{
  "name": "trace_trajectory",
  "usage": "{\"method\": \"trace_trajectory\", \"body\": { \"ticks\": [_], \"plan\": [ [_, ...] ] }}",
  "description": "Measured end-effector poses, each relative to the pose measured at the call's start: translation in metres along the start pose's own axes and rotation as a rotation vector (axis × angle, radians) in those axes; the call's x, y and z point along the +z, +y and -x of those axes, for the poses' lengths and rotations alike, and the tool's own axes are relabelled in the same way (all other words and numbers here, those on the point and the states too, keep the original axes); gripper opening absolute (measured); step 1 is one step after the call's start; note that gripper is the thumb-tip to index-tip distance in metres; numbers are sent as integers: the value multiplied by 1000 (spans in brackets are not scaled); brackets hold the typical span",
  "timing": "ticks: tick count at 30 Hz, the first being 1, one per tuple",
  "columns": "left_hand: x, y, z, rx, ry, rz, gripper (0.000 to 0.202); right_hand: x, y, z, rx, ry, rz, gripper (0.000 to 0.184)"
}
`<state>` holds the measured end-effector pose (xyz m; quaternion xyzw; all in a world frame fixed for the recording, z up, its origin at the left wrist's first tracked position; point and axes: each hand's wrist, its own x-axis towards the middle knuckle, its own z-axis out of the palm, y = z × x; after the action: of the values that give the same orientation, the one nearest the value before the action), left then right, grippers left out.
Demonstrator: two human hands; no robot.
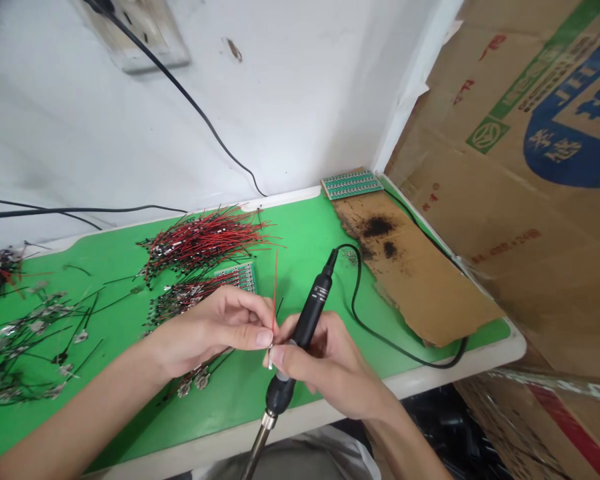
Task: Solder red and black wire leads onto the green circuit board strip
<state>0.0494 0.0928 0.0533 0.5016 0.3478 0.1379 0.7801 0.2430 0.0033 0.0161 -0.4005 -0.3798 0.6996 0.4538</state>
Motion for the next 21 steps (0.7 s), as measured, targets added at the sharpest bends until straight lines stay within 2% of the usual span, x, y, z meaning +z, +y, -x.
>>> {"method": "trace_trajectory", "body": {
  "ticks": [4, 12, 16, 21],
  "plan": [
    [1, 2, 0, -52, 20, -4, 21, -1, 3, -1, 4, 2, -21, 35],
    [0, 9, 1, -37, 56, 9, 31, -1, 6, 1, 15, 2, -35, 36],
    [2, 21, 0, 2, 146, 0, 33, 0, 4, 2, 24, -3, -31, 38],
    [10, 27, -7, 82, 178, 1, 25, 1, 7, 2, 15, 12, -24, 35]
  ]
}}
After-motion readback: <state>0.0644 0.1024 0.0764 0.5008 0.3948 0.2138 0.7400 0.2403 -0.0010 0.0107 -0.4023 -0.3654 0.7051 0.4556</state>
